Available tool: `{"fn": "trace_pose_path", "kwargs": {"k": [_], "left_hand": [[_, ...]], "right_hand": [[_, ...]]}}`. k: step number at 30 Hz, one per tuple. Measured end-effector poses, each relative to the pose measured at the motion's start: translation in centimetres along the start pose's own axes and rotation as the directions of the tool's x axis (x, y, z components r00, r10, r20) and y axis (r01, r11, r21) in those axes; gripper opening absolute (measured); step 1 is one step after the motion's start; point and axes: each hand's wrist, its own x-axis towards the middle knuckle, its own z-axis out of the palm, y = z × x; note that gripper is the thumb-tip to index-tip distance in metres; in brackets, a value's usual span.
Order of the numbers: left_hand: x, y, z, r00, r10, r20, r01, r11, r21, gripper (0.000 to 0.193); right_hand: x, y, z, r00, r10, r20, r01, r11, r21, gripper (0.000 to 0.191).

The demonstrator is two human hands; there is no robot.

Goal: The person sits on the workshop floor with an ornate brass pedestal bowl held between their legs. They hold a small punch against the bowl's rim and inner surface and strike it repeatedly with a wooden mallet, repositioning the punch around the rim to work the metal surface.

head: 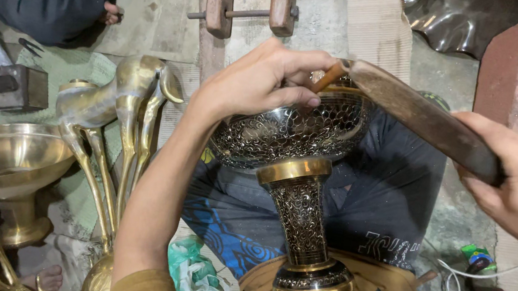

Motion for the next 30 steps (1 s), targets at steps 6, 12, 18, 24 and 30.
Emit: {"fn": "trace_pose_path", "kwargs": {"k": [6, 12, 18, 24, 30], "left_hand": [[-0.4, 0.0, 0.2, 0.996, 0.042, -0.076, -0.043, 0.999, -0.008, 0.047], [0.0, 0.2, 0.3, 0.997, -0.067, -0.026, 0.068, 0.996, 0.051, 0.048], [0.0, 0.1, 0.5, 0.997, 0.015, -0.072, -0.013, 1.000, 0.025, 0.047], [-1.2, 0.2, 1.4, 0.979, -0.066, -0.194, 0.074, 0.997, 0.034, 0.037], [-1.0, 0.3, 1.7, 0.978, -0.018, -0.209, 0.012, 0.999, -0.032, 0.049]], "right_hand": [[-0.4, 0.7, 0.3, 0.987, 0.079, -0.139, -0.034, 0.953, 0.301, 0.061], [0.8, -0.3, -0.4, 0.985, -0.041, -0.166, 0.040, 0.999, -0.008, 0.059], [0.9, -1.6, -0.3, 0.976, 0.182, -0.116, -0.148, 0.955, 0.257, 0.056], [-0.2, -0.4, 0.1, 0.998, 0.066, 0.025, -0.063, 0.995, -0.081, 0.059], [-1.0, 0.1, 1.9, 0.938, 0.257, 0.233, -0.198, 0.949, -0.247, 0.073]]}}
